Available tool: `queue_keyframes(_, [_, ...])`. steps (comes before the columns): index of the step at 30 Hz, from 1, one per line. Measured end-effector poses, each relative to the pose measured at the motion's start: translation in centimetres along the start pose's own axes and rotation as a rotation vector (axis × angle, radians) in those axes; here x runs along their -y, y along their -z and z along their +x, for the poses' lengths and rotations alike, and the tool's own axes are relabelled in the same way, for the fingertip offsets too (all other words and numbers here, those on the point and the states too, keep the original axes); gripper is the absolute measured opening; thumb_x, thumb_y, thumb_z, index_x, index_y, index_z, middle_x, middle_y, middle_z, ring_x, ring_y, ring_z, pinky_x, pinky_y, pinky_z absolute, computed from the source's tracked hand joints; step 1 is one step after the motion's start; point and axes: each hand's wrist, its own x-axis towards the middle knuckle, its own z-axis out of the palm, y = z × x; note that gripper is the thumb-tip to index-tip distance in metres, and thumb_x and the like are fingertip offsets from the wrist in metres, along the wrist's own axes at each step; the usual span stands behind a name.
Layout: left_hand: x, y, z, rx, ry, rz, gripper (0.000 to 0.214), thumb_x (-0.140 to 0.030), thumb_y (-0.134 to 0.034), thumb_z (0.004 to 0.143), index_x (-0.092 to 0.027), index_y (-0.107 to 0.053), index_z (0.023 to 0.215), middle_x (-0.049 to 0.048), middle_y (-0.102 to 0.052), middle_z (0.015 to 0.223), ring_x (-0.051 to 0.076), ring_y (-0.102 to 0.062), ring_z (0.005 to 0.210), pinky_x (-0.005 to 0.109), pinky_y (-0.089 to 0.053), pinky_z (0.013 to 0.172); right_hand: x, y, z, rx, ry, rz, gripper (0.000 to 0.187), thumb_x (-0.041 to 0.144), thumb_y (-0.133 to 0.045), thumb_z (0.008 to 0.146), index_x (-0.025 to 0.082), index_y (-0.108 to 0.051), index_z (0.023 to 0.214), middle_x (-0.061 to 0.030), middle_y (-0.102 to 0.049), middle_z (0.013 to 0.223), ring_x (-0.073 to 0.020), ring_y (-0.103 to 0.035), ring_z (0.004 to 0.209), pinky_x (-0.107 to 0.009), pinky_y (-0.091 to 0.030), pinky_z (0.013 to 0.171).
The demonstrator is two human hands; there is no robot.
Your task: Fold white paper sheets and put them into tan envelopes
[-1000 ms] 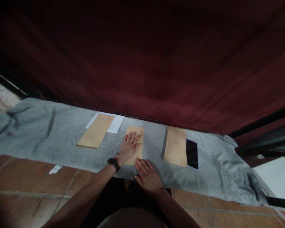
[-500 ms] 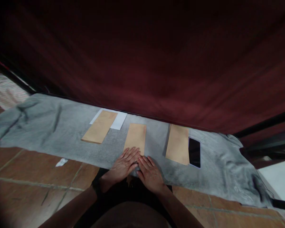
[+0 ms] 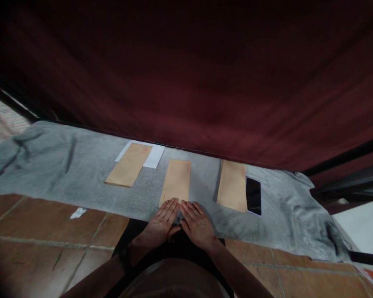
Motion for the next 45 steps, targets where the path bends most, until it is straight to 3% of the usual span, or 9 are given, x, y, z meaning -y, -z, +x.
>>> queue_keyframes(3, [-0.4, -0.2, 0.2, 0.023, -0.018, 0.026, 0.076, -0.060, -0.045, 0.099, -0.005, -0.041, 0.151, 0.0236, -0.043, 0.157, 0.035, -0.039, 0.147, 0.050, -0.032, 0.120, -0.5, 0.3, 0.7, -0.008, -0.029, 0.063, 0.044, 0.026, -0.043, 0.105, 0.026, -0.053, 0.147, -0.0036, -0.059, 0.147, -0.0179, -0.055, 0.135, -0.041, -0.044, 0.116])
queue_keyframes(6, [-0.6, 0.0, 0.7, 0.041, -0.013, 0.059, 0.075, -0.062, -0.047, 0.097, -0.009, -0.044, 0.151, 0.0225, -0.047, 0.154, 0.036, -0.045, 0.143, 0.051, -0.032, 0.119, -1.8, 0.4, 2.6, -0.032, -0.065, 0.078, 0.042, 0.025, -0.039, 0.106, 0.024, -0.057, 0.144, -0.0043, -0.060, 0.146, -0.0174, -0.055, 0.135, -0.040, -0.047, 0.113])
queue_keyframes(10, [-1.0, 0.0, 1.4, 0.025, 0.030, 0.080, 0.071, -0.060, -0.049, 0.097, -0.019, -0.041, 0.154, 0.0182, -0.053, 0.150, 0.036, -0.049, 0.138, 0.053, -0.033, 0.117, -4.3, 0.0, 6.6, -0.032, -0.083, -0.024, 0.047, 0.023, -0.039, 0.105, 0.019, -0.048, 0.151, -0.0083, -0.050, 0.155, -0.0204, -0.045, 0.145, -0.046, -0.038, 0.121])
queue_keyframes(14, [-1.1, -0.1, 1.6, -0.010, 0.053, 0.063, 0.067, -0.060, -0.050, 0.097, -0.024, -0.043, 0.154, 0.0140, -0.054, 0.150, 0.034, -0.050, 0.138, 0.052, -0.035, 0.116, -6.6, -0.9, 10.5, 0.021, -0.189, -0.114, 0.048, 0.026, -0.038, 0.106, 0.020, -0.043, 0.154, -0.0068, -0.044, 0.159, -0.0203, -0.040, 0.148, -0.044, -0.034, 0.123])
queue_keyframes(19, [-1.1, 0.1, 1.7, -0.013, 0.052, 0.033, 0.061, -0.057, -0.052, 0.097, -0.029, -0.047, 0.151, 0.0052, -0.046, 0.158, 0.033, -0.048, 0.140, 0.050, -0.036, 0.116, -8.0, -1.9, 12.5, 0.017, -0.246, -0.152, 0.051, 0.030, -0.037, 0.106, 0.016, -0.040, 0.155, -0.0087, -0.039, 0.162, -0.0225, -0.035, 0.150, -0.045, -0.028, 0.125])
queue_keyframes(23, [-1.2, 0.3, 1.7, 0.017, 0.054, 0.032, 0.061, -0.058, -0.050, 0.097, -0.028, -0.047, 0.151, 0.0060, -0.045, 0.159, 0.034, -0.047, 0.141, 0.052, -0.036, 0.116, -8.1, -2.3, 11.9, -0.028, -0.220, -0.126, 0.051, 0.031, -0.032, 0.108, 0.015, -0.040, 0.155, -0.0088, -0.039, 0.161, -0.0233, -0.036, 0.150, -0.047, -0.027, 0.124])
queue_keyframes(28, [-1.2, 0.4, 1.7, 0.054, 0.048, 0.023, 0.061, -0.059, -0.048, 0.098, -0.027, -0.047, 0.151, 0.0069, -0.044, 0.160, 0.034, -0.046, 0.142, 0.053, -0.035, 0.117, -7.2, -2.0, 9.4, 0.006, -0.156, -0.098, 0.052, 0.031, -0.029, 0.108, 0.017, -0.036, 0.157, -0.0078, -0.038, 0.162, -0.0217, -0.035, 0.150, -0.047, -0.026, 0.125])
queue_keyframes(40, [-1.2, -0.7, 1.2, 0.058, 0.049, 0.043, 0.064, -0.060, -0.051, 0.097, -0.025, -0.047, 0.150, 0.0082, -0.045, 0.159, 0.033, -0.041, 0.145, 0.053, -0.032, 0.119, -2.7, 0.1, 2.5, 0.036, -0.039, -0.034, 0.049, 0.029, -0.037, 0.107, 0.019, -0.041, 0.155, -0.0074, -0.045, 0.158, -0.0206, -0.041, 0.147, -0.047, -0.032, 0.123])
queue_keyframes(45, [-1.3, -0.6, 0.9, 0.098, 0.030, 0.078, 0.070, -0.063, -0.050, 0.097, -0.022, -0.043, 0.153, 0.0104, -0.038, 0.163, 0.036, -0.036, 0.148, 0.054, -0.029, 0.121, -1.1, 0.2, 0.3, 0.008, -0.019, -0.023, 0.049, 0.028, -0.035, 0.107, 0.015, -0.042, 0.154, -0.0102, -0.049, 0.155, -0.0220, -0.045, 0.144, -0.047, -0.034, 0.122])
